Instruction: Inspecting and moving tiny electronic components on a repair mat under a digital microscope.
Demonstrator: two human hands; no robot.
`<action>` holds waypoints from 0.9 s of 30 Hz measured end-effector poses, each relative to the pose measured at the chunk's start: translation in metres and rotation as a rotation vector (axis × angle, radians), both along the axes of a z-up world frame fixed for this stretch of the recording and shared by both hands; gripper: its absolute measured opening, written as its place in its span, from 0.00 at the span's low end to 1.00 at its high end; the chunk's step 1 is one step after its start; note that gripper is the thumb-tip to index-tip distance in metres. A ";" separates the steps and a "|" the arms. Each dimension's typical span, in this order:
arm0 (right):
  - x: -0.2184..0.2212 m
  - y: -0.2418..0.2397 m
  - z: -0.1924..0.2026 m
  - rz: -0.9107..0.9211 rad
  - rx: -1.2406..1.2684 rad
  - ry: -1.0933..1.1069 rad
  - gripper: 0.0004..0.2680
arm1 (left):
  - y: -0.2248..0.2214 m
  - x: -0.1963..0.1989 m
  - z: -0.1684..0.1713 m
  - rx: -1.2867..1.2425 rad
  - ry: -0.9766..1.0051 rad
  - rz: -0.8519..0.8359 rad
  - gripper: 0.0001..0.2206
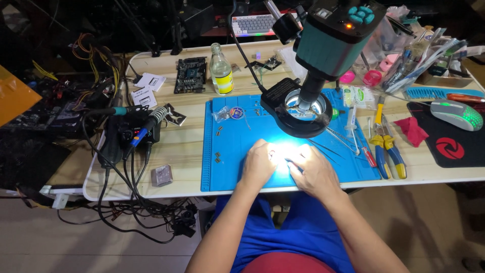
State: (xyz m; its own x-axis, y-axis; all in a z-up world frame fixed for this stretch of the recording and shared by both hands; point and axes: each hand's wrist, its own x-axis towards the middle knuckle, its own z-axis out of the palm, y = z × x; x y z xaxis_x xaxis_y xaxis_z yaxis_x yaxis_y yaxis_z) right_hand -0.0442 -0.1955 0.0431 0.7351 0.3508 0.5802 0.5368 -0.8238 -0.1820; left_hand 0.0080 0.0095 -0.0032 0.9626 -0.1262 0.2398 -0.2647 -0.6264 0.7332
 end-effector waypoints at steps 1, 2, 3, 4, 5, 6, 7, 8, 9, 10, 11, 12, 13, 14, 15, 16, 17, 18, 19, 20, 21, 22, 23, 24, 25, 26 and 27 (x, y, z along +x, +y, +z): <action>0.000 0.000 -0.001 0.001 0.000 0.000 0.06 | 0.000 -0.001 0.002 0.000 0.000 0.001 0.05; 0.001 0.000 -0.002 -0.002 -0.002 0.002 0.06 | 0.000 -0.001 0.005 0.001 0.002 -0.001 0.05; 0.001 0.000 -0.002 -0.005 -0.004 0.005 0.06 | 0.000 -0.002 0.007 0.002 0.004 -0.002 0.05; 0.001 0.000 -0.002 -0.004 -0.005 0.004 0.06 | 0.000 -0.002 0.008 0.001 0.003 -0.002 0.05; 0.001 0.000 -0.002 -0.010 -0.009 0.006 0.06 | 0.000 -0.002 0.008 0.000 0.006 0.000 0.05; 0.000 0.000 -0.002 -0.016 -0.013 0.007 0.06 | 0.000 -0.002 0.008 0.000 0.009 0.002 0.05; 0.001 0.000 -0.003 -0.016 -0.013 0.007 0.06 | 0.000 -0.002 0.011 0.000 0.009 0.002 0.05; 0.001 0.000 -0.004 -0.019 -0.017 0.001 0.06 | 0.000 -0.002 0.014 0.015 0.019 -0.003 0.04; 0.002 0.000 -0.006 -0.023 -0.020 -0.006 0.06 | -0.001 -0.002 0.017 0.031 0.029 -0.009 0.04; 0.001 0.000 -0.004 -0.023 -0.020 -0.006 0.06 | 0.000 -0.001 0.022 0.031 0.030 -0.009 0.04; 0.001 0.000 -0.003 -0.020 -0.025 -0.002 0.06 | 0.001 0.000 0.026 0.060 0.029 -0.010 0.04; 0.000 0.000 -0.001 -0.018 -0.031 0.001 0.06 | 0.002 0.001 0.030 0.089 0.029 -0.011 0.04; 0.000 -0.001 -0.003 -0.019 -0.032 0.002 0.06 | 0.002 0.004 0.031 0.088 0.029 -0.012 0.04; 0.001 -0.001 -0.005 -0.022 -0.038 0.001 0.06 | 0.003 0.008 0.032 0.096 0.051 -0.010 0.05; 0.003 -0.001 -0.007 -0.025 -0.044 0.000 0.07 | 0.003 0.011 0.033 0.104 0.073 -0.009 0.06; 0.003 -0.001 -0.007 -0.025 -0.044 0.000 0.07 | 0.003 0.012 0.034 0.105 0.073 -0.009 0.06; 0.003 -0.001 -0.006 -0.025 -0.046 0.000 0.07 | 0.003 0.014 0.035 0.109 0.079 -0.013 0.07; 0.003 -0.001 -0.006 -0.025 -0.049 0.001 0.07 | 0.002 0.014 0.035 0.113 0.086 -0.018 0.08; 0.002 -0.001 -0.007 -0.026 -0.048 0.001 0.07 | 0.002 0.014 0.038 0.114 0.087 -0.019 0.08; 0.002 -0.001 -0.007 -0.030 -0.043 0.004 0.07 | 0.003 0.013 0.040 0.102 0.109 -0.023 0.09; 0.002 0.000 -0.007 -0.033 -0.039 0.006 0.07 | 0.003 0.013 0.043 0.090 0.132 -0.027 0.09; 0.002 0.000 -0.008 -0.033 -0.038 0.006 0.07 | 0.004 0.013 0.044 0.090 0.132 -0.027 0.09; 0.002 0.000 -0.009 -0.031 -0.041 0.001 0.07 | 0.004 0.012 0.046 0.090 0.151 -0.025 0.10; 0.003 0.000 -0.009 -0.030 -0.044 -0.005 0.07 | 0.004 0.013 0.047 0.088 0.168 -0.023 0.10; 0.002 0.000 -0.007 -0.031 -0.044 -0.007 0.07 | 0.004 0.011 0.049 0.088 0.166 -0.024 0.10; 0.002 0.000 -0.006 -0.033 -0.039 -0.001 0.07 | 0.004 0.010 0.051 0.081 0.170 -0.028 0.10; 0.001 0.001 -0.004 -0.034 -0.033 0.005 0.07 | 0.005 0.008 0.053 0.073 0.174 -0.032 0.10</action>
